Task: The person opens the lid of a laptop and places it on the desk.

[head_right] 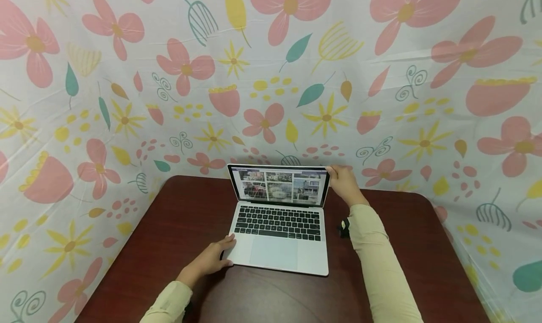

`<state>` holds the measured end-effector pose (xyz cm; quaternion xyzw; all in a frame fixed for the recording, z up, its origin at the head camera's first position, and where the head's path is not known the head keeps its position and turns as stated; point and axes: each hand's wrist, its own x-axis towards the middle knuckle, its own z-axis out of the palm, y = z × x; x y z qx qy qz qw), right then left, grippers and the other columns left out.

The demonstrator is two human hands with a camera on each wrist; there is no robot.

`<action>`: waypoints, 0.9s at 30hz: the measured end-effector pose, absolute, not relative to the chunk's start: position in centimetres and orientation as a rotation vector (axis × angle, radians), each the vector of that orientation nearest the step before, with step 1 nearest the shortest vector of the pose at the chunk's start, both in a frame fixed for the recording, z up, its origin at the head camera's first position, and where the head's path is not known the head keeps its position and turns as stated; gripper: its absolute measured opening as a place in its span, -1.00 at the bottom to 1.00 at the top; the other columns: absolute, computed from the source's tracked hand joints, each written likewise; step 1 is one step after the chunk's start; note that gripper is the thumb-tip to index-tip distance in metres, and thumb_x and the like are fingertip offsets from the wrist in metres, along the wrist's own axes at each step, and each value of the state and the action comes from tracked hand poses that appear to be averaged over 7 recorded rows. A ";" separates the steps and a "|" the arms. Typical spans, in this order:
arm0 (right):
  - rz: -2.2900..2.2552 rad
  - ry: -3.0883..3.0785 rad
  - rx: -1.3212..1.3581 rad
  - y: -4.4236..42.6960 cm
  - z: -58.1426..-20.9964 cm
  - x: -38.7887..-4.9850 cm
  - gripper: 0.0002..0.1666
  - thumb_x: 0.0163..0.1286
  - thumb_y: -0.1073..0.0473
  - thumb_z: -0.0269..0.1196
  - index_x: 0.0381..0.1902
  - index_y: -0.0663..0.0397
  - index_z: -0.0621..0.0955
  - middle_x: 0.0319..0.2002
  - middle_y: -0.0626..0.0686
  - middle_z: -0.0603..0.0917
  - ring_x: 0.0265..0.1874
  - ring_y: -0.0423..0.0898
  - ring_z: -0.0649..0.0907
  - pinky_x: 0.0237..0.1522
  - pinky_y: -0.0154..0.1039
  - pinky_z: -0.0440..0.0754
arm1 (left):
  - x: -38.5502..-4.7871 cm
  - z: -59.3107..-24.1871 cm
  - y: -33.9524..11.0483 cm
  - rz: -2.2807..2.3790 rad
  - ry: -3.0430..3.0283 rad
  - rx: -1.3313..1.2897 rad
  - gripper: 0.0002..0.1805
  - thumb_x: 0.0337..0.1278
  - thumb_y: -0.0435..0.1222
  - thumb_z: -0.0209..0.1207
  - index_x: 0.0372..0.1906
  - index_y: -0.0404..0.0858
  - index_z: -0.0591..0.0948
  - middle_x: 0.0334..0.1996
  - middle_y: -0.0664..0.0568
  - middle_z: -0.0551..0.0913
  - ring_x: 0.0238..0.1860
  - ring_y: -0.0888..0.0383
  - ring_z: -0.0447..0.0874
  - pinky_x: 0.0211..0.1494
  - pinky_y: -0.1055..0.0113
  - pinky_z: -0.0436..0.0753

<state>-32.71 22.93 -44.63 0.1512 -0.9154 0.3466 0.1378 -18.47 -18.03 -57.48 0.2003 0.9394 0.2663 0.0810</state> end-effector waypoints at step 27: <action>1.322 -2.423 -0.231 19.6 -47.6 -36.2 -0.40 0.54 -0.08 -0.06 -0.04 0.40 0.59 -0.24 0.37 0.61 -0.32 0.19 0.54 -0.27 0.02 0.48 | -18.6 -57.5 -18.2 0.811 2.794 0.585 -0.34 -0.05 -0.38 0.40 0.24 -0.44 0.48 0.35 -0.23 0.35 0.34 -0.15 0.32 0.29 -0.03 0.39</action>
